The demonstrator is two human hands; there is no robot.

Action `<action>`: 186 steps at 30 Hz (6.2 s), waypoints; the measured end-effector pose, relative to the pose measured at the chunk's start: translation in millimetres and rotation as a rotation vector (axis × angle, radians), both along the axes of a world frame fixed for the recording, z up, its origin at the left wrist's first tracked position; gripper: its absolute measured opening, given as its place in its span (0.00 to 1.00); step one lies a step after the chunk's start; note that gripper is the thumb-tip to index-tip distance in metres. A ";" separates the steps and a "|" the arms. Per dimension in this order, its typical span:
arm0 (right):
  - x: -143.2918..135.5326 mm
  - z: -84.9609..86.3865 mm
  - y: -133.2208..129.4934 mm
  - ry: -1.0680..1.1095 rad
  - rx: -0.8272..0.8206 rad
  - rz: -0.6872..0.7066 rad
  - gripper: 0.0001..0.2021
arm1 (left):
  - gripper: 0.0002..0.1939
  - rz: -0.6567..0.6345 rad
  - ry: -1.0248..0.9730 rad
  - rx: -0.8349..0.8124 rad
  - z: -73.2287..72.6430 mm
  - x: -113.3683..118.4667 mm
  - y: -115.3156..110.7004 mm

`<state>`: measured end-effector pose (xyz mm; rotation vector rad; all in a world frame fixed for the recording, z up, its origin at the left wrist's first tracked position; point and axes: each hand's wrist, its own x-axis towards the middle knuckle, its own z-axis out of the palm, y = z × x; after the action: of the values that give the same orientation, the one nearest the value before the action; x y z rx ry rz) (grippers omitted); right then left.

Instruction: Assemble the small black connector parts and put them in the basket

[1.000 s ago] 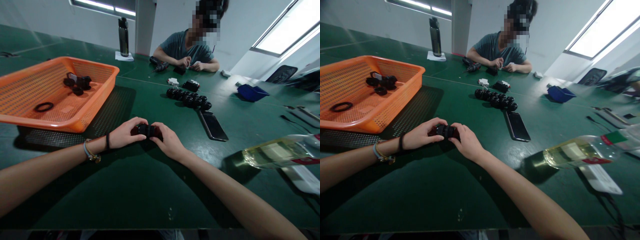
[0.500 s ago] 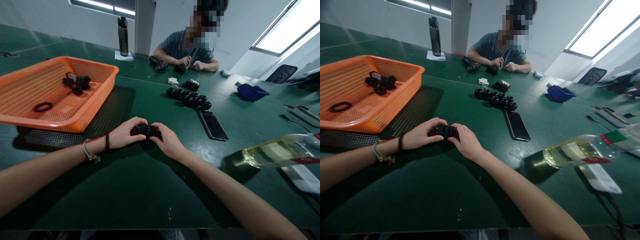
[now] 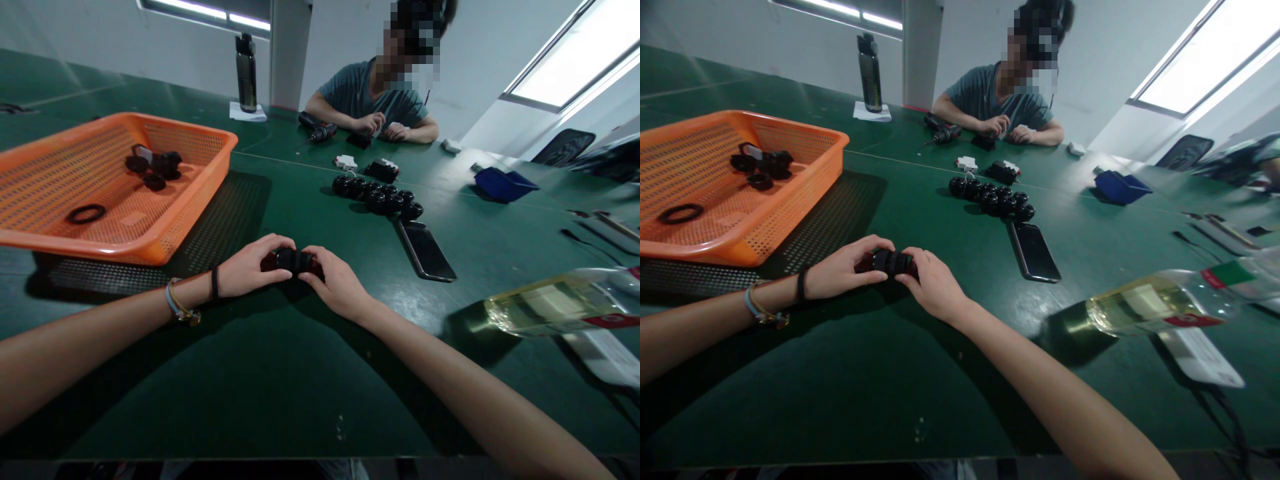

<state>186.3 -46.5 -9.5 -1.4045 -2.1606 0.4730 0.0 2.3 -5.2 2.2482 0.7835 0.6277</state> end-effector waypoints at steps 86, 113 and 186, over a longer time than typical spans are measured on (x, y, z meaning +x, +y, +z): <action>0.3 -2.3 2.0 -0.051 0.006 -0.004 0.13 | 0.19 0.015 0.013 0.014 0.8 0.3 -0.1; 2.0 -2.2 0.6 0.006 0.072 0.008 0.13 | 0.19 0.010 0.024 0.009 0.2 -0.6 -0.5; 1.6 -2.6 1.8 -0.032 0.035 0.005 0.13 | 0.19 0.017 0.003 -0.018 0.4 0.9 -0.4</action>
<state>187.8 -44.7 -12.2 -1.3968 -2.1874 0.4159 0.9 2.0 -4.8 2.2290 0.8076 0.6231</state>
